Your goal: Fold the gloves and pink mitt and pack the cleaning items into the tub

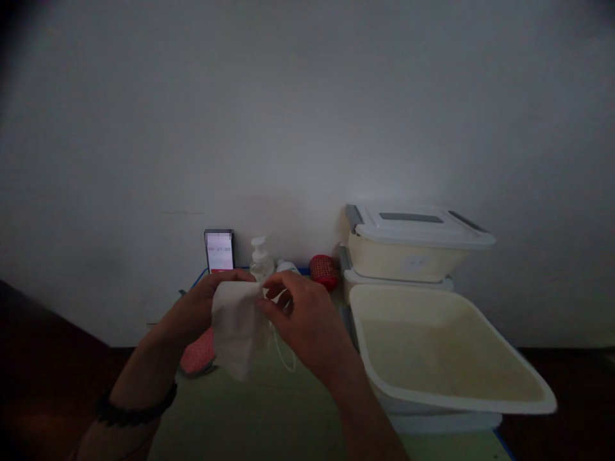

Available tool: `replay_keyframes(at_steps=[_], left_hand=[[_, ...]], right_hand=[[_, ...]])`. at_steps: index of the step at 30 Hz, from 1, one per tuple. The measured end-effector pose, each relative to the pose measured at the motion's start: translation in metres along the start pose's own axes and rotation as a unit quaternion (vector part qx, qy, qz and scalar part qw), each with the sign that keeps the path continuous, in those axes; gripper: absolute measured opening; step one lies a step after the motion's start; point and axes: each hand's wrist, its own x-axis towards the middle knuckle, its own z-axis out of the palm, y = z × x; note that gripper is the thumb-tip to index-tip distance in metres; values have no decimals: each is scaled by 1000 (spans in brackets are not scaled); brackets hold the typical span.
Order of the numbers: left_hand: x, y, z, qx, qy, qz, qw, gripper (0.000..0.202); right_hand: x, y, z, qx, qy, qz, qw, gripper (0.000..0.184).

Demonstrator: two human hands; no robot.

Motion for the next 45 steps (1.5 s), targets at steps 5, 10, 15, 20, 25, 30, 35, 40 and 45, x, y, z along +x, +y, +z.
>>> replay_keyframes(at_steps=[5,10,15,20,25,30,35,40,45], left_hand=[[3,-4,-2,5,7,-2,1000,13],[3,-7,-4,10,18,-14,1000,10],[2,-9,-4,9,16,-15,1000,11],[2,-7,-3,17,14,-11,1000,12],[2,-4,-1,17,8,-9,1000,11],[2,-3,0,11,-3,6,1000,8],[2,-4,-1,11,-4,15,1000,6],[2,-5,-1,7,-10,10,1000,8],[2,-4,2,18,-13,4,1000,8]], right_hand=[[1,3,-4,0,0,-22,1000,9],[-1,6,-9,19,-13,-13,1000,13],[-2,8,-9,41,-16,-8,999,15],[-1,6,-9,42,-29,-3,999,17],[-1,5,-11,32,-44,-6,999,17],[0,8,-12,19,-41,-18,999,15],[-1,6,-13,3,-34,-30,999,9],[-2,4,-14,-6,-28,-23,999,12],[-1,5,-14,4,-24,-15,1000,15]])
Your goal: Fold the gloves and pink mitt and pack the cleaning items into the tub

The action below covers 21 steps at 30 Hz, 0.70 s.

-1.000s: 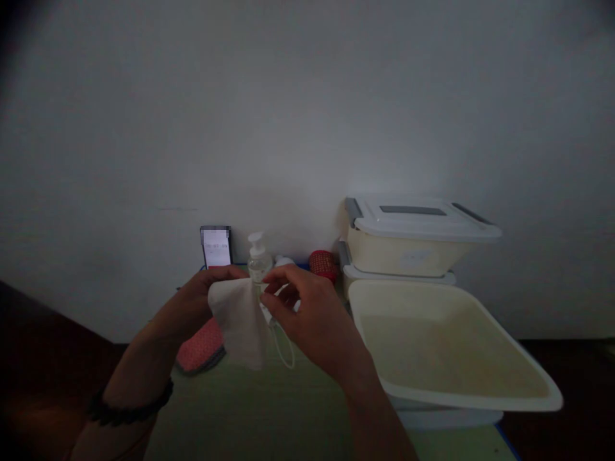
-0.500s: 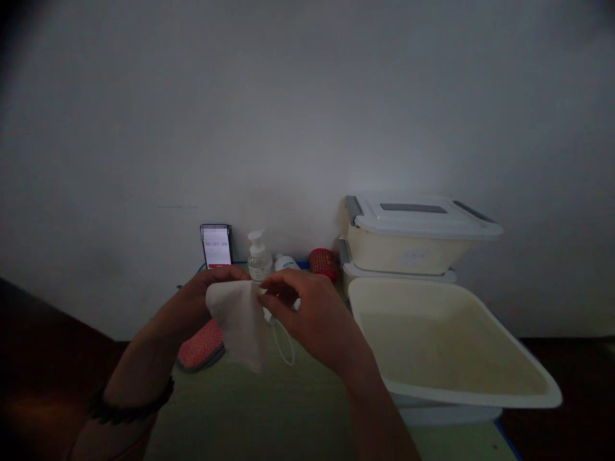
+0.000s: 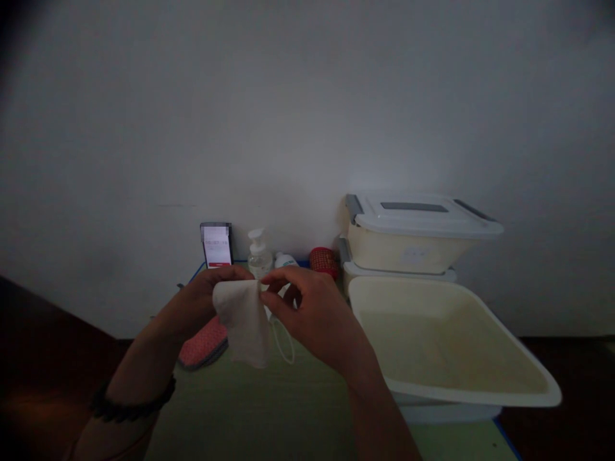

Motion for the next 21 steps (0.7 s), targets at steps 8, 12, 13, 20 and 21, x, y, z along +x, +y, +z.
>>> replay_keyframes(at_steps=[8,12,13,20,21], left_hand=[[0,1,5,-1,2,-12,1000,7],[1,1,6,-9,11,-13,1000,8],[1,0,6,-14,12,-15,1000,9],[1,-3,2,-26,-2,-12,1000,9],[0,-4,0,-37,-8,-7,999,12]], right_hand=[[1,1,2,10,5,-19,1000,22],[1,-1,3,8,13,-45,999,28],[1,-1,4,9,17,-47,999,25],[3,2,6,14,37,-22,999,10],[3,3,6,23,42,-16,999,10]])
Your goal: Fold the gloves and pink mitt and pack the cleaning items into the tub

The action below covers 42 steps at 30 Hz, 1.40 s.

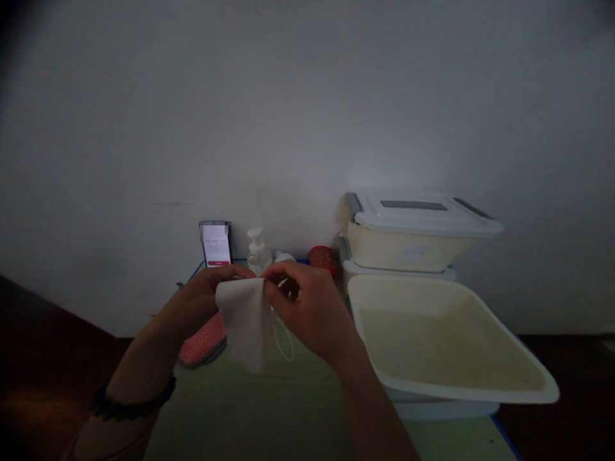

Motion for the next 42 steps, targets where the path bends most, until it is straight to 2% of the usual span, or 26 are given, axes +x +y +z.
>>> replay_keyframes(at_steps=[5,9,13,18,22,26,34,40,42], left_hand=[[-3,-1,-7,-49,-42,41,997,27],[-5,2,-6,-20,-18,56,998,23],[-6,5,-4,10,10,74,997,22],[-7,7,-3,-5,5,59,998,18],[-8,9,0,-18,28,66,997,14],[-7,10,2,-14,37,67,997,13],[-2,4,2,-2,90,57,994,11],[0,1,3,-8,82,52,995,18],[0,1,3,-14,75,49,996,15]], right_hand=[[1,4,0,75,14,43,996,11],[2,4,0,156,3,77,985,10],[4,3,1,262,-2,98,960,7],[5,3,4,316,-3,105,943,7],[6,4,5,318,-11,106,942,8],[5,5,5,287,-18,97,953,13],[3,5,0,238,-25,50,970,24],[3,7,6,180,-21,63,981,31],[3,8,9,167,-3,64,984,28]])
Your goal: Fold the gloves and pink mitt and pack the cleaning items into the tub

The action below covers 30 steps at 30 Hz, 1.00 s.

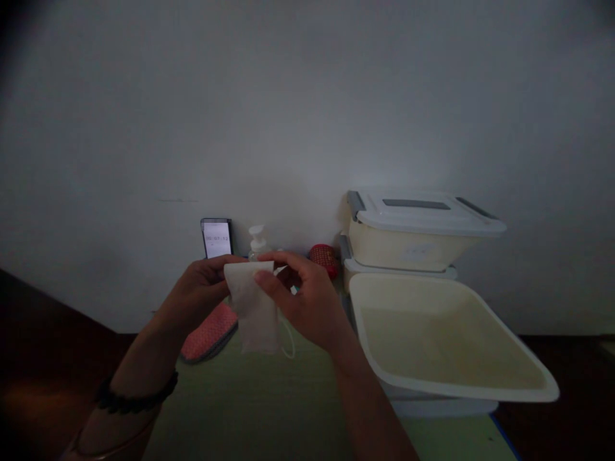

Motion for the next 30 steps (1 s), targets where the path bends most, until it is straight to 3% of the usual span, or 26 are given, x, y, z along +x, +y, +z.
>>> replay_keyframes(at_steps=[3,9,20,30], left_hand=[[0,0,0,-20,-25,-11,999,16],[1,-6,-4,1,-156,-34,987,35],[-6,1,-6,-18,-190,17,982,30],[-1,-7,-6,-1,-181,9,984,25]], right_hand=[[1,2,2,9,23,2,1000,20],[3,2,1,27,57,7,998,18],[3,4,1,49,61,14,997,18],[4,2,4,75,59,22,995,19]])
